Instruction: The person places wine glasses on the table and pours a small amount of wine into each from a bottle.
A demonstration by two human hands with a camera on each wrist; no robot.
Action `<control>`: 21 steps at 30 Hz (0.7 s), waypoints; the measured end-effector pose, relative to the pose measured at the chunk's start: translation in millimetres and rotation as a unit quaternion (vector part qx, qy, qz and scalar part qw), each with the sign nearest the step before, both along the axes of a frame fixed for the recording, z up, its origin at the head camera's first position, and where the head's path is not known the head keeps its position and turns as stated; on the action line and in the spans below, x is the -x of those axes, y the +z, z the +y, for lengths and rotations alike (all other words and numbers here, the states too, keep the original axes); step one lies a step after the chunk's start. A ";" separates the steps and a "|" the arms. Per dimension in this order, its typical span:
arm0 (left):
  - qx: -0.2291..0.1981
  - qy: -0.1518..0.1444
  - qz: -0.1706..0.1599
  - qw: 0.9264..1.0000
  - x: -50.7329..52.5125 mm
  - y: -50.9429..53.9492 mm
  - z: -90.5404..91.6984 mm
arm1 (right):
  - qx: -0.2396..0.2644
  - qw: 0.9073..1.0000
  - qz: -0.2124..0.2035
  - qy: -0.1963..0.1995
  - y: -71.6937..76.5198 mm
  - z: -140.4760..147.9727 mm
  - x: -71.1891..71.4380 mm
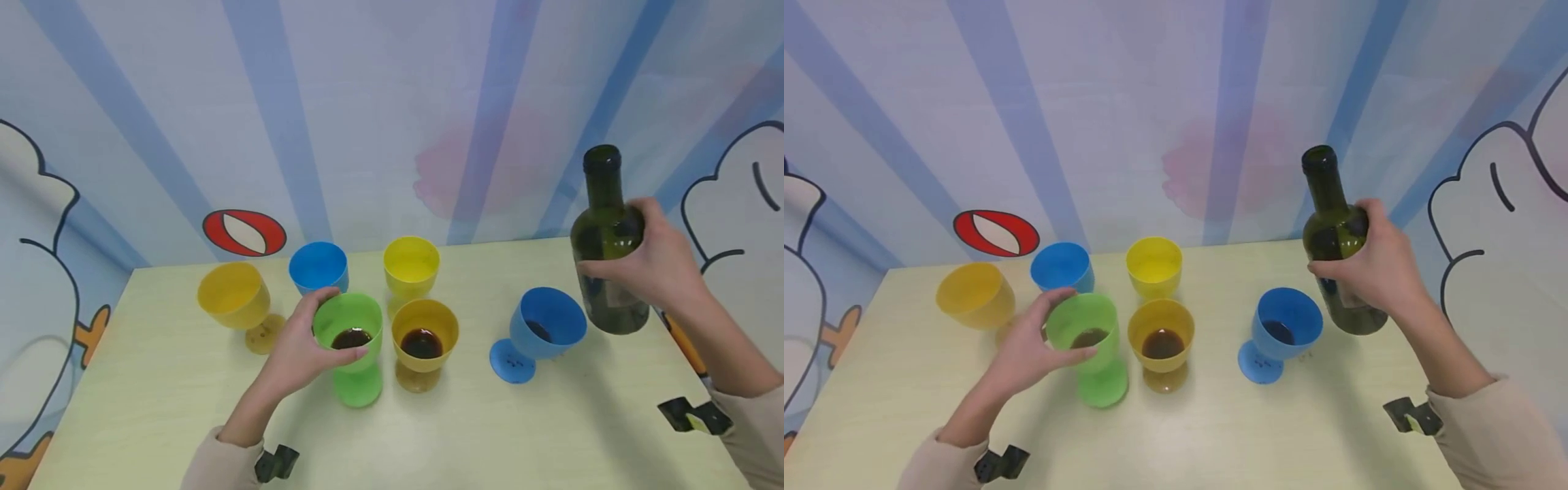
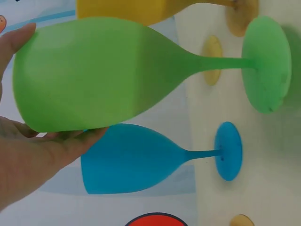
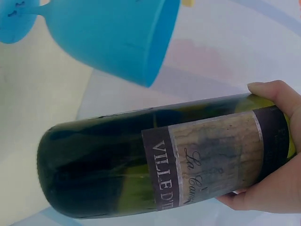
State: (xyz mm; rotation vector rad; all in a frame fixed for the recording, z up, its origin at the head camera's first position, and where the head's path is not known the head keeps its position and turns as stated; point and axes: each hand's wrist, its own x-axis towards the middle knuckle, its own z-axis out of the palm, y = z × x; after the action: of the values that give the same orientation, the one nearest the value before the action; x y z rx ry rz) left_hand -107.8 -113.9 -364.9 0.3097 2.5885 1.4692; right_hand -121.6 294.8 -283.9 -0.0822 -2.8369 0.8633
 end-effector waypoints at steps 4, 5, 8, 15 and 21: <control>0.000 -0.017 0.006 1.000 -3.5 -7.9 -1.1 | 0.015 1.000 -0.006 -0.026 -7.6 9.0 0.6; -0.001 -0.021 0.008 1.000 -4.5 -9.2 -1.5 | 0.018 0.999 -0.008 -0.032 -9.5 11.1 0.7; -0.005 -0.032 0.008 0.999 -7.7 -12.4 -2.8 | 0.028 0.999 -0.010 -0.040 -15.6 16.0 0.6; 0.004 -0.044 -0.012 0.999 -14.4 -16.5 -2.5 | 0.038 0.997 -0.009 -0.060 -29.0 22.9 -0.9; 0.018 -0.071 -0.005 0.997 -18.1 -15.5 -0.1 | 0.038 0.997 -0.013 -0.066 -36.2 26.6 -1.1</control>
State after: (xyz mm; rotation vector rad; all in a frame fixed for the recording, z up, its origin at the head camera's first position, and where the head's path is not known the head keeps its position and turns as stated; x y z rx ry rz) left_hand -89.7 -114.0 -380.4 0.4698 2.5234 1.3704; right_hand -120.4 321.4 -320.1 -0.2908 -2.7852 0.9463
